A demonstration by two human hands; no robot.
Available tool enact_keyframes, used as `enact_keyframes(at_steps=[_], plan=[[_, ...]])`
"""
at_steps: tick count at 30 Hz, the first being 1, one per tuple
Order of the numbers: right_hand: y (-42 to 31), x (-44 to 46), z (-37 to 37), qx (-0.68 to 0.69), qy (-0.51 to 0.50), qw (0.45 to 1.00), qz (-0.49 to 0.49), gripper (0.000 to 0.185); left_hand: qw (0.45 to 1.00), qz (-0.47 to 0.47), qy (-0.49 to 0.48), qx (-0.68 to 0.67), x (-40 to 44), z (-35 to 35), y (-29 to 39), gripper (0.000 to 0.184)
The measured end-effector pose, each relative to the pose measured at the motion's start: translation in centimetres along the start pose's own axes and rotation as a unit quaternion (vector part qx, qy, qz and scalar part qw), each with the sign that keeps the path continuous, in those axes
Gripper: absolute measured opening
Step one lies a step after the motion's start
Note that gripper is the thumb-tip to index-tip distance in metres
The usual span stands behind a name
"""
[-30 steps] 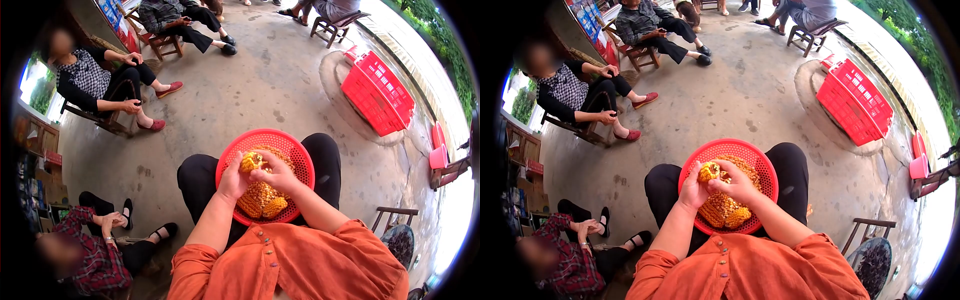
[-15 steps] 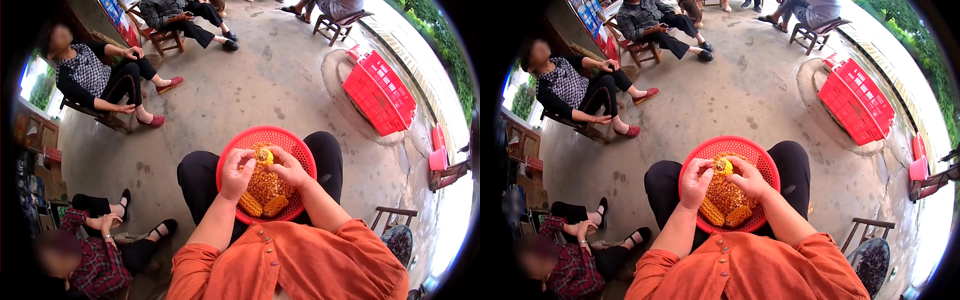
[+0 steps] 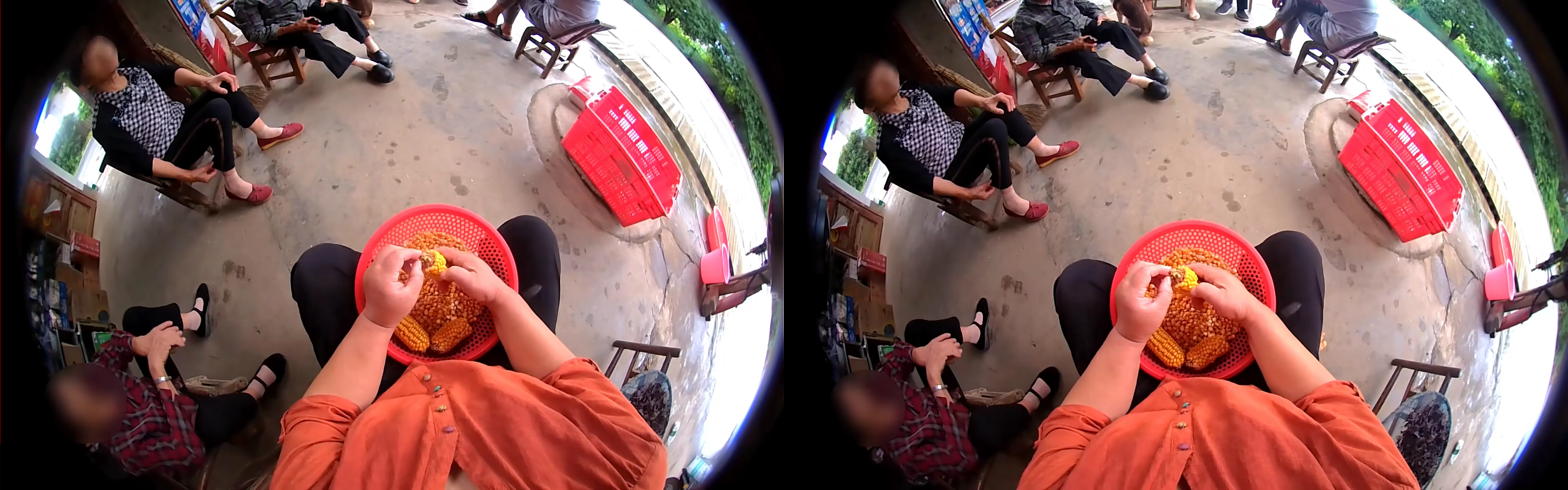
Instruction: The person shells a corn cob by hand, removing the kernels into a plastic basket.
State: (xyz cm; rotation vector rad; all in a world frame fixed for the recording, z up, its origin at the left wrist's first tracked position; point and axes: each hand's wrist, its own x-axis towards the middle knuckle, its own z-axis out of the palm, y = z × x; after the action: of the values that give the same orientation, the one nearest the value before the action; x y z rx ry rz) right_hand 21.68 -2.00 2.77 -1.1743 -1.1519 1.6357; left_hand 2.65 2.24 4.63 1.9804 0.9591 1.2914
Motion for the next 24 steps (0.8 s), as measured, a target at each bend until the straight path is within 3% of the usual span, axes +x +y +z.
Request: enact_keyframes(at_steps=[6,8,12,14,24], plan=[[0.3,-0.2,-0.2,0.0,0.025,0.999,0.034,0.045,0.999,0.003,-0.001,0.042,0.0,-0.2,0.3,0.017],[-0.1,-0.1,0.1,-0.055,0.005,0.998,-0.012,0.048,0.999,-0.008,-0.004,0.046,-0.1,-0.2,0.2,0.016],[-0.3,-0.2,0.4,-0.058,0.004,0.998,-0.006,0.05,0.998,-0.015,0.004,0.062,-0.1,-0.2,0.2,0.014],[0.2,0.1,0.1,-0.145,0.004,0.986,-0.084,0.05,0.998,-0.021,0.003,0.066,-0.2,-0.2,0.0,0.013],[-0.3,0.1,1.3,-0.166,0.013,0.979,-0.118,0.047,0.996,-0.069,-0.02,0.055,-0.4,-0.1,-0.4,0.011]])
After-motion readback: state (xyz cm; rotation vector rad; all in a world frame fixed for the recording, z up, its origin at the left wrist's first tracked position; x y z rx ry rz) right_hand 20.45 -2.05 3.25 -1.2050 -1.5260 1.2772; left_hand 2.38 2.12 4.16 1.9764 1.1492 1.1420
